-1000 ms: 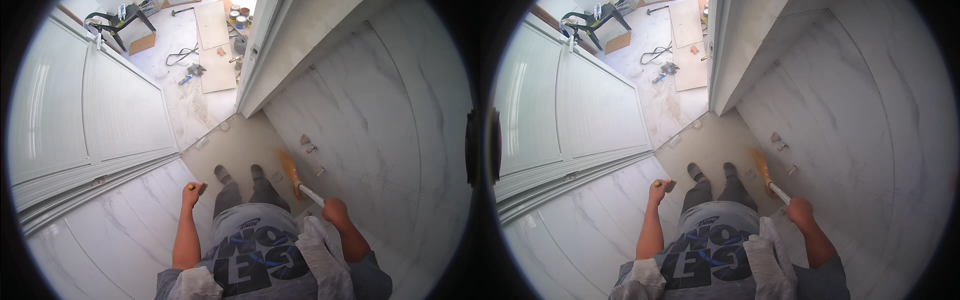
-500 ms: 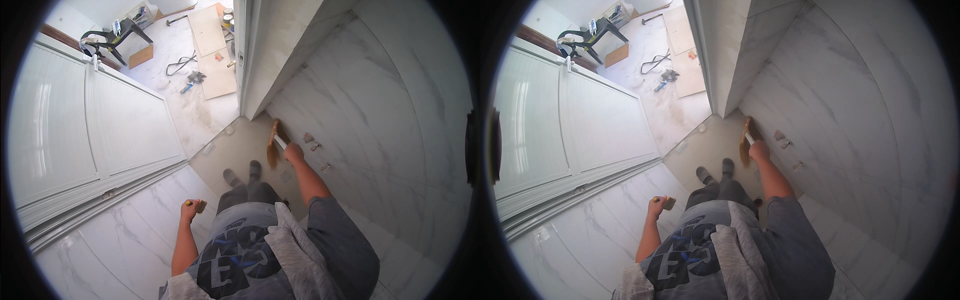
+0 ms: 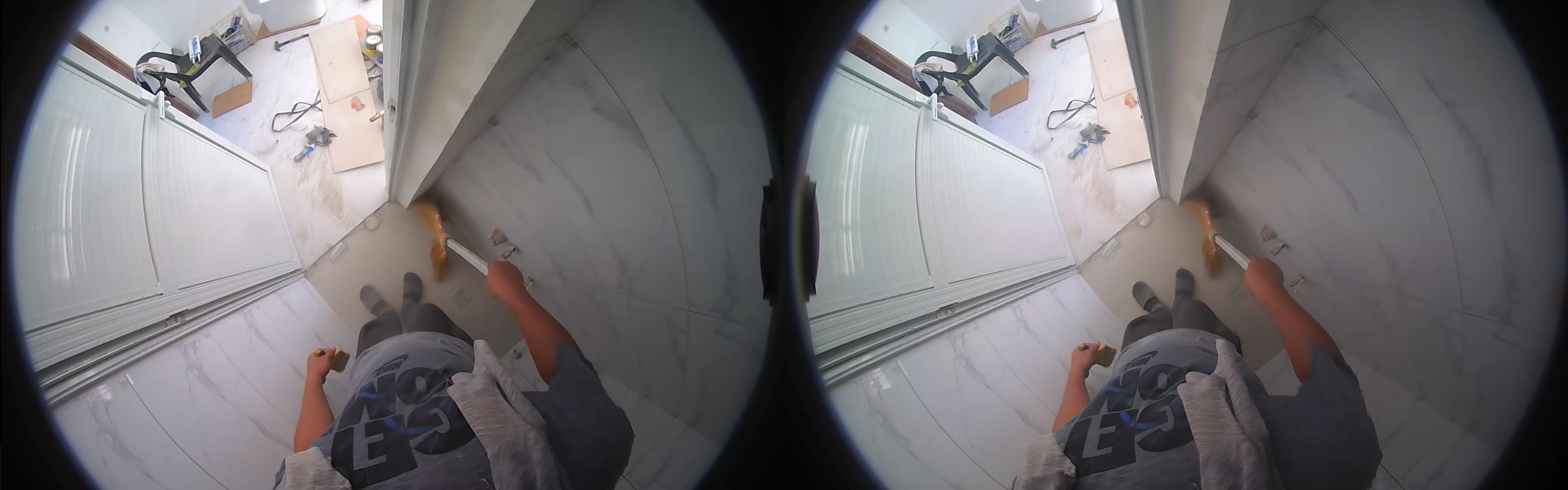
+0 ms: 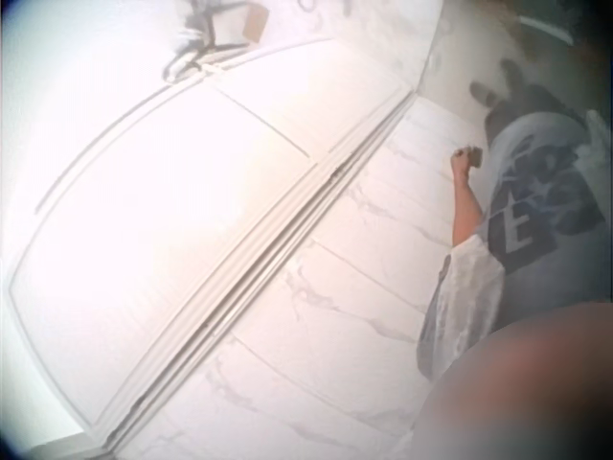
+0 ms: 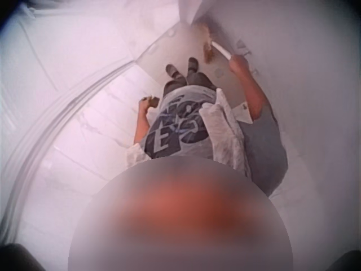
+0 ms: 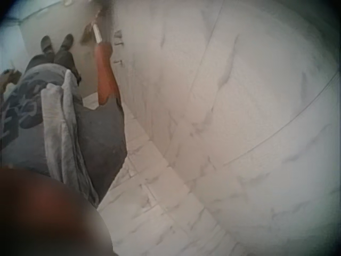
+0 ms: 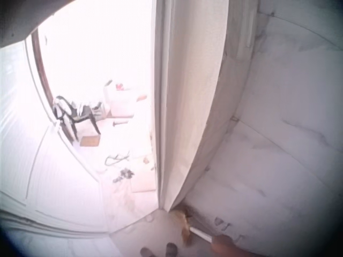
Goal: The person sweeps the floor with a broom in a room under renovation, moving from a tiled area into a bathroom. They sweep debris toward the drain and then reach into the drain opening with their hand.
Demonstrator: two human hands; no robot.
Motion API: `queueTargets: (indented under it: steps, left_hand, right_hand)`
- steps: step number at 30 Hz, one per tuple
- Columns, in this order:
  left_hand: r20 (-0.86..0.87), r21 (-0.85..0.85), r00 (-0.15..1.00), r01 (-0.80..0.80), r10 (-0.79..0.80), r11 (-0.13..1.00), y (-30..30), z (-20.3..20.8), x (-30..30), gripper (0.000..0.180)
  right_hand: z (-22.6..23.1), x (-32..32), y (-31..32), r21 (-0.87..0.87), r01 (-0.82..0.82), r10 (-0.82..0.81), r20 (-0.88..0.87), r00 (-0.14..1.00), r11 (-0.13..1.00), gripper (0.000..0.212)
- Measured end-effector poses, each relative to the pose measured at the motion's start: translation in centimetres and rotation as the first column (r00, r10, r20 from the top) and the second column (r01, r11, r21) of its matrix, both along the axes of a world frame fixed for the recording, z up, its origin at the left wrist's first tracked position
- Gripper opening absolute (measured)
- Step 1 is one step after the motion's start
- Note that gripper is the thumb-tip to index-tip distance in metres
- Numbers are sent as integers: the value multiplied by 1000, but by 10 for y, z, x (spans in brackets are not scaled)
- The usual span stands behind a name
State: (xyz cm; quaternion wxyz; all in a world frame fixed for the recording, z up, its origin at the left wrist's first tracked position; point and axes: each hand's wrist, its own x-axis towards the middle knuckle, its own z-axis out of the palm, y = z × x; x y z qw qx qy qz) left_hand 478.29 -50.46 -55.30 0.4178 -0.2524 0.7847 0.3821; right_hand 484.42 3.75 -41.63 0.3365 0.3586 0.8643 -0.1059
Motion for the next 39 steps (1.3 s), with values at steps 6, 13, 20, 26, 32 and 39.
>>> queueTargets:
  steps: [6, 13, 20, 26, 32, 39]
  left_hand:
    - [58, 30, 995, -85, 83, 996, 11, -4, 5, 31]
    - [-6, 13, 1000, -15, 15, 1000, 2, 4, 1, 30]
    - [45, -21, 998, 37, -36, 999, 7, 1, -2, 30]
    - [40, 5, 992, 123, -123, 992, 17, 0, -7, 29]
    - [-15, -8, 990, 141, -142, 990, 14, 7, -26, 28]
    - [22, 27, 992, 121, -122, 992, 9, 3, -29, 29]
  right_hand:
    - [2, 2, 3, 29, 106, -105, -51, 993, 994, 20]
    - [-38, -20, 16, -53, 28, -29, -19, 999, 998, 20]
    - [12, 54, 33, -23, 122, -122, 13, 992, 992, 18]
    - [-55, 8, 12, -40, 101, -105, -133, 985, 994, 19]
    - [-34, 3, 6, -79, 11, -10, 17, 1000, 997, 20]
    - [44, 43, -3, -4, 107, -107, -5, 994, 994, 20]
